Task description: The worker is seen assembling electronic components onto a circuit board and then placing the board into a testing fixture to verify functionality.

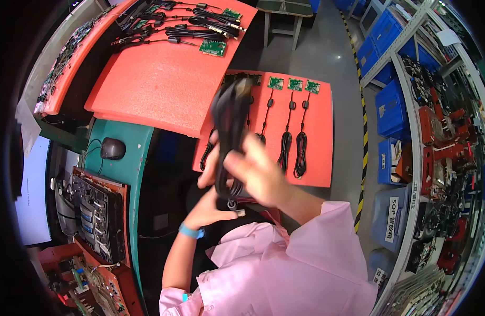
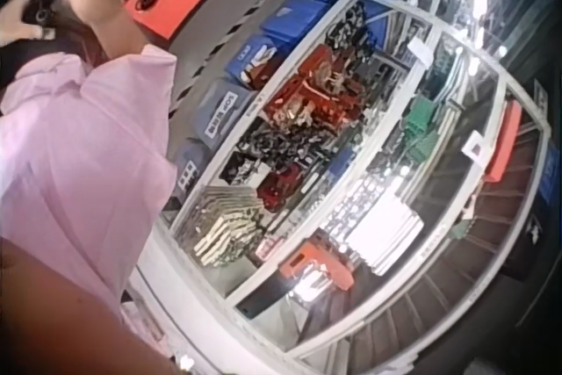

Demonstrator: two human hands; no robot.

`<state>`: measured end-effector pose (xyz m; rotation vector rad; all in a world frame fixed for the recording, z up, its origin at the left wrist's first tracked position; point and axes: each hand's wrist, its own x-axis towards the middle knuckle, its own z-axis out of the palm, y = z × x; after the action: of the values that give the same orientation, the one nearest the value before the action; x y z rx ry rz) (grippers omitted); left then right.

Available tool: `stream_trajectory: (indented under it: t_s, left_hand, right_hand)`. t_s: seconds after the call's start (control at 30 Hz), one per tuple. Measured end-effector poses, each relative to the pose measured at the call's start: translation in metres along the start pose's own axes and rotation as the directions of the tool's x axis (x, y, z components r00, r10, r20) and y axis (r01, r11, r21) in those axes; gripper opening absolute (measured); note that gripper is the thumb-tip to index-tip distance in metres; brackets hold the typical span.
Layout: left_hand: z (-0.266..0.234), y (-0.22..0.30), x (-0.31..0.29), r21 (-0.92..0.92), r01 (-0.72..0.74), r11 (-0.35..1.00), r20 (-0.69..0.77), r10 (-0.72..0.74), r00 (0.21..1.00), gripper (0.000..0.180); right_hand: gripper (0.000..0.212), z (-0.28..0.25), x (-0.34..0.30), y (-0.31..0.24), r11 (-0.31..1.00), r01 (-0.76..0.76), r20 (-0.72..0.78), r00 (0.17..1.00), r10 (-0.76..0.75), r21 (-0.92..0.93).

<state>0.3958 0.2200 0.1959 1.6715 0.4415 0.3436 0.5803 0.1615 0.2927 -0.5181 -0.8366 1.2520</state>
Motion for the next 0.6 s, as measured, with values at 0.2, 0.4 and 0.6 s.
stream_trajectory:
  t_s: [0.2, 0.4, 0.6]
  left_hand:
    - [0.027, -0.061, 0.013, -0.442, 0.300, 0.846, 0.379, -0.127, 0.917, 0.048]
    - [0.043, -0.076, 0.043, -0.654, 0.476, 0.589, 0.340, -0.333, 0.880, 0.031]
    - [0.051, -0.087, 0.079, -0.676, 0.402, 0.618, 0.094, -0.468, 0.878, 0.019]
  right_hand:
    - [0.027, -0.076, 0.056, -0.020, 0.982, 0.166, -0.321, 0.938, -0.128, 0.093]
    - [0.022, -0.163, 0.076, 0.015, 0.959, 0.082, -0.591, 0.801, 0.098, 0.270]
    - [0.022, -0.160, 0.080, 0.034, 0.868, 0.093, -0.680, 0.664, 0.311, 0.488]
